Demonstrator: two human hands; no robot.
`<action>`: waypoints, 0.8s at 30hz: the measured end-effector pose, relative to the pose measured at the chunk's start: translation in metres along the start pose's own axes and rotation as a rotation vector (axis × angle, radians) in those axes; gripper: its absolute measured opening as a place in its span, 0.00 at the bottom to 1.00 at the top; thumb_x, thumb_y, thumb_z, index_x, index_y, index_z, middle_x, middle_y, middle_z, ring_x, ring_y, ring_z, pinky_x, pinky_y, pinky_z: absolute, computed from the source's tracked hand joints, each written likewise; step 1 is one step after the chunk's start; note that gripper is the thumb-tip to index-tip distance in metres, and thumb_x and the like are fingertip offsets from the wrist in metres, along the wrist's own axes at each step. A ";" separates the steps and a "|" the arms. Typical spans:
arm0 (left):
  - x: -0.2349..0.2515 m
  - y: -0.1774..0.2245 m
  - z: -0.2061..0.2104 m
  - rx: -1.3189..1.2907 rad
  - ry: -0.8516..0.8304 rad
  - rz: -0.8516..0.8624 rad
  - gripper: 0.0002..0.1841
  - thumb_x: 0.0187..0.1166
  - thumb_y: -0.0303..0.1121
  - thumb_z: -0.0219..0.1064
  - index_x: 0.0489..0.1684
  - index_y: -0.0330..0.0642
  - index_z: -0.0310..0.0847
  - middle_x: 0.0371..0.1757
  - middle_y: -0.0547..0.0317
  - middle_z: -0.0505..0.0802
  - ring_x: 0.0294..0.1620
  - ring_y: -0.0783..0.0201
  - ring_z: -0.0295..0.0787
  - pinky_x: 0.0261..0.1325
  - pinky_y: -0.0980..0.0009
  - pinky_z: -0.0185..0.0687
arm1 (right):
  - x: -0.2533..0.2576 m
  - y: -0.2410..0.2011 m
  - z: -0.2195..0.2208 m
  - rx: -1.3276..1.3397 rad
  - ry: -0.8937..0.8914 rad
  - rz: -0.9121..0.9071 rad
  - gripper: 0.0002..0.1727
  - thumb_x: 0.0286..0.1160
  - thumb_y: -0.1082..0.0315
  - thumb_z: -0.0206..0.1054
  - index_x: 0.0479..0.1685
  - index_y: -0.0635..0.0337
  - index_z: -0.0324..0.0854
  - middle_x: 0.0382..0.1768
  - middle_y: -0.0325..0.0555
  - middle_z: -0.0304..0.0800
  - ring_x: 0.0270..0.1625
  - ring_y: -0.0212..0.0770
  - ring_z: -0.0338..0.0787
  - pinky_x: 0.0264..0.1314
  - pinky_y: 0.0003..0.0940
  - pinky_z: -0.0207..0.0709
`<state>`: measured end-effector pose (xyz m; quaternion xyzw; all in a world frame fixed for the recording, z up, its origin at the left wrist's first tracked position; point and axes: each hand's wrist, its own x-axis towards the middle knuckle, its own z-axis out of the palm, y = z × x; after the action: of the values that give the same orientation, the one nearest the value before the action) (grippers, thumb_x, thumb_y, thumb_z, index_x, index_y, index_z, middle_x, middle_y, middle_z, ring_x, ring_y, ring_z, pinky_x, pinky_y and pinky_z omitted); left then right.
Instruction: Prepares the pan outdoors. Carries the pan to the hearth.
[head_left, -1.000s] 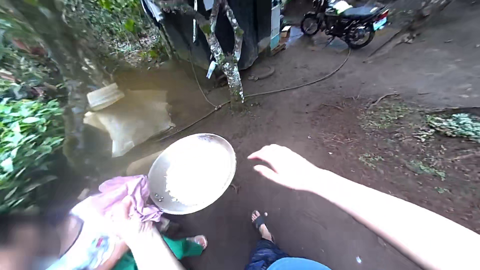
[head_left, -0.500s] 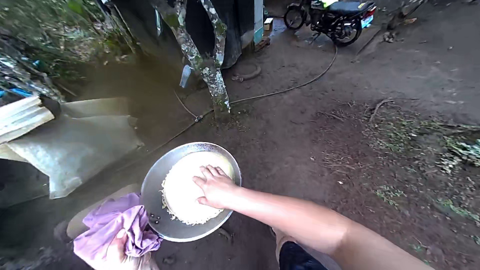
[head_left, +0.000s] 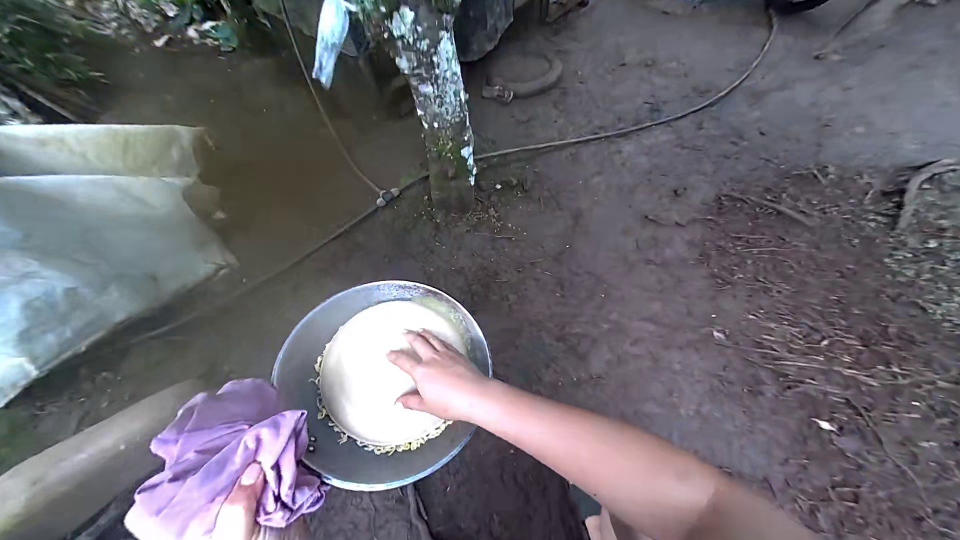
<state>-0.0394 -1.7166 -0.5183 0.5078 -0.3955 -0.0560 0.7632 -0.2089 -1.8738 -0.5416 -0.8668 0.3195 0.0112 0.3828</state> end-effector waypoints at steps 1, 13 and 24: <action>-0.006 -0.024 0.000 0.014 0.002 0.002 0.21 0.64 0.15 0.59 0.56 0.43 0.68 0.39 0.74 0.94 0.43 0.75 0.93 0.50 0.74 0.90 | 0.013 0.019 0.016 0.013 -0.005 0.000 0.39 0.80 0.47 0.69 0.91 0.46 0.62 0.93 0.59 0.49 0.95 0.61 0.48 0.92 0.58 0.50; -0.089 -0.218 0.013 0.141 0.012 -0.084 0.36 0.53 0.15 0.66 0.67 0.35 0.56 0.52 0.65 0.87 0.54 0.73 0.89 0.57 0.72 0.88 | 0.109 0.191 0.164 0.196 -0.068 0.076 0.39 0.77 0.47 0.72 0.88 0.48 0.66 0.92 0.57 0.54 0.94 0.60 0.50 0.90 0.62 0.52; -0.116 -0.262 0.031 0.233 -0.021 -0.166 0.33 0.53 0.16 0.67 0.64 0.36 0.59 0.48 0.62 0.87 0.49 0.72 0.89 0.53 0.71 0.89 | 0.125 0.246 0.200 0.286 -0.114 0.100 0.40 0.77 0.48 0.72 0.88 0.50 0.66 0.92 0.59 0.52 0.94 0.60 0.51 0.88 0.65 0.54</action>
<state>-0.0562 -1.8085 -0.7912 0.6236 -0.3638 -0.0779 0.6876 -0.2031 -1.9316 -0.8771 -0.7844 0.3385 0.0340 0.5186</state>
